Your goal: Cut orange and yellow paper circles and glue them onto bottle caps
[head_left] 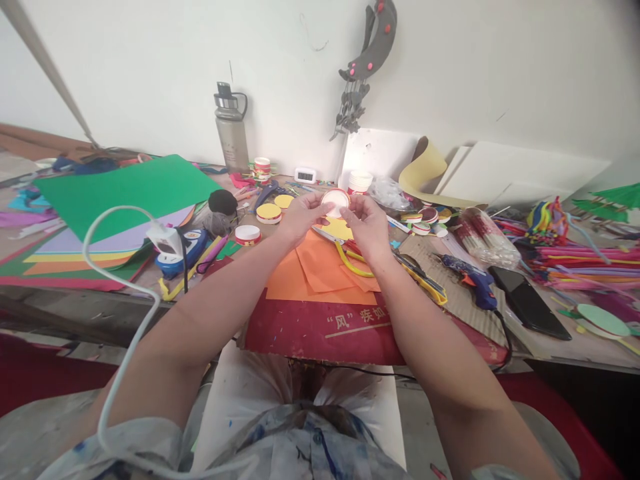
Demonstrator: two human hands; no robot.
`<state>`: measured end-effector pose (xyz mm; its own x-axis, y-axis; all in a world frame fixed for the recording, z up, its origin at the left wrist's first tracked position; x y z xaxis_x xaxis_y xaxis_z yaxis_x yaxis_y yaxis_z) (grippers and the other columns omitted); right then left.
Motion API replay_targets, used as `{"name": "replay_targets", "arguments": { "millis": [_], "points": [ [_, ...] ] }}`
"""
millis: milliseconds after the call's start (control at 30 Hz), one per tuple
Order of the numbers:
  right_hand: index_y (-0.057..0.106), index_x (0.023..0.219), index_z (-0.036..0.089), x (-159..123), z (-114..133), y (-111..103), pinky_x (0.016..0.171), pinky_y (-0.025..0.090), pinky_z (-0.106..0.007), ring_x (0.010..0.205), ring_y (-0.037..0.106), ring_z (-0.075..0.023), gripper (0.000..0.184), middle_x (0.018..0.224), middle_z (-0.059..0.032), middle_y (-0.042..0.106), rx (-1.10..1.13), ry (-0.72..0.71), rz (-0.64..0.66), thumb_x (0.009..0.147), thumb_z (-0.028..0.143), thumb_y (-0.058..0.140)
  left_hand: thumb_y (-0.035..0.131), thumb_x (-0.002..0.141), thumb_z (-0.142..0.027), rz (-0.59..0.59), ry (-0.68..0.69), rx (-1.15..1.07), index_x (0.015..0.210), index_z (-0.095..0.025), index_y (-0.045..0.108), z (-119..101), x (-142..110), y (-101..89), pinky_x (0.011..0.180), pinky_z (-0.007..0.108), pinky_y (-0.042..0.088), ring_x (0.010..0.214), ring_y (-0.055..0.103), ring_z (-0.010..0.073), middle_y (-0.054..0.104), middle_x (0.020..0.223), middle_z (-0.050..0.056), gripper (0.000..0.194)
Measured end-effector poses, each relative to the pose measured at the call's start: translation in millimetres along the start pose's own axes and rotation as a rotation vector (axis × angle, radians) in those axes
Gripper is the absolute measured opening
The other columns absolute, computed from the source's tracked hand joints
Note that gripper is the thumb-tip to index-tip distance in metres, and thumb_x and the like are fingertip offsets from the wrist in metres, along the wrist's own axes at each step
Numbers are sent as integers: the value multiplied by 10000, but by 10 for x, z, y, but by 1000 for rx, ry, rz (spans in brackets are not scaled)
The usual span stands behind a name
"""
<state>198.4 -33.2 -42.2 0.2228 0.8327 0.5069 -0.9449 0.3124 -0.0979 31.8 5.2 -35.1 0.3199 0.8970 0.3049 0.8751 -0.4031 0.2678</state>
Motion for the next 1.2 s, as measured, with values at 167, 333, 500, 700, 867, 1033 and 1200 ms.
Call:
{"name": "replay_targets", "arguments": {
  "millis": [167,333,500,700,867,1033,1200],
  "points": [
    [692,979,232,25,-31,-22,660,539,-279,709,627,-131,378,818,38,724,170,139,20,759,442,915,1086,600,-505,55,16,0,1030,-152,845,24,7,2,626,213,559,783,711,110,821,946,26,607],
    [691,918,219,31,25,-53,583,507,-208,598,565,-83,412,673,71,655,411,388,-11,650,329,984,1105,561,-522,119,-48,-18,1007,-141,820,2,-1,17,681,234,579,850,784,152,845,1017,70,652],
    [665,942,221,36,3,-54,571,492,-196,599,548,-80,415,683,68,654,394,459,7,657,313,952,1087,665,-420,52,-116,-4,951,-117,795,-15,-17,31,681,241,578,787,789,148,838,910,64,508],
    [642,1341,251,32,-176,-43,773,630,-385,862,696,-199,772,1162,-59,764,-43,187,6,649,395,952,941,864,-200,-55,-254,-58,1006,-111,806,3,-16,15,679,228,548,734,785,123,827,852,41,215],
    [645,1467,204,22,-255,-39,1145,568,-602,1335,676,-379,811,1545,-205,666,-362,-157,78,708,275,922,1003,803,-246,6,-274,-45,1012,-95,830,66,-7,-16,740,266,557,679,721,99,816,850,51,311],
    [679,1408,195,18,-259,-68,1186,538,-629,1331,677,-394,647,1429,-182,736,-480,-231,103,793,257,868,1088,667,-356,56,-254,-28,1002,-92,831,112,3,-35,732,282,527,694,705,104,789,832,42,499],
    [660,1426,175,1,-253,-68,1233,495,-625,1373,637,-399,681,1436,-211,717,-526,-263,70,790,269,883,1090,661,-371,42,-258,-33,996,-105,821,110,10,-38,723,272,516,692,708,104,782,818,31,505]
  ]
}}
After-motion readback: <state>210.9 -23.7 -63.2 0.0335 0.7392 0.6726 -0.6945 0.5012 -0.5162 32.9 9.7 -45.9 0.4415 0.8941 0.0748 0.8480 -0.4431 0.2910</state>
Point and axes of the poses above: each hand's wrist, its own x-axis towards the middle knuckle, its own y-axis out of the palm, z = x × y, the point moved 1 cm from there along x, towards the middle knuckle
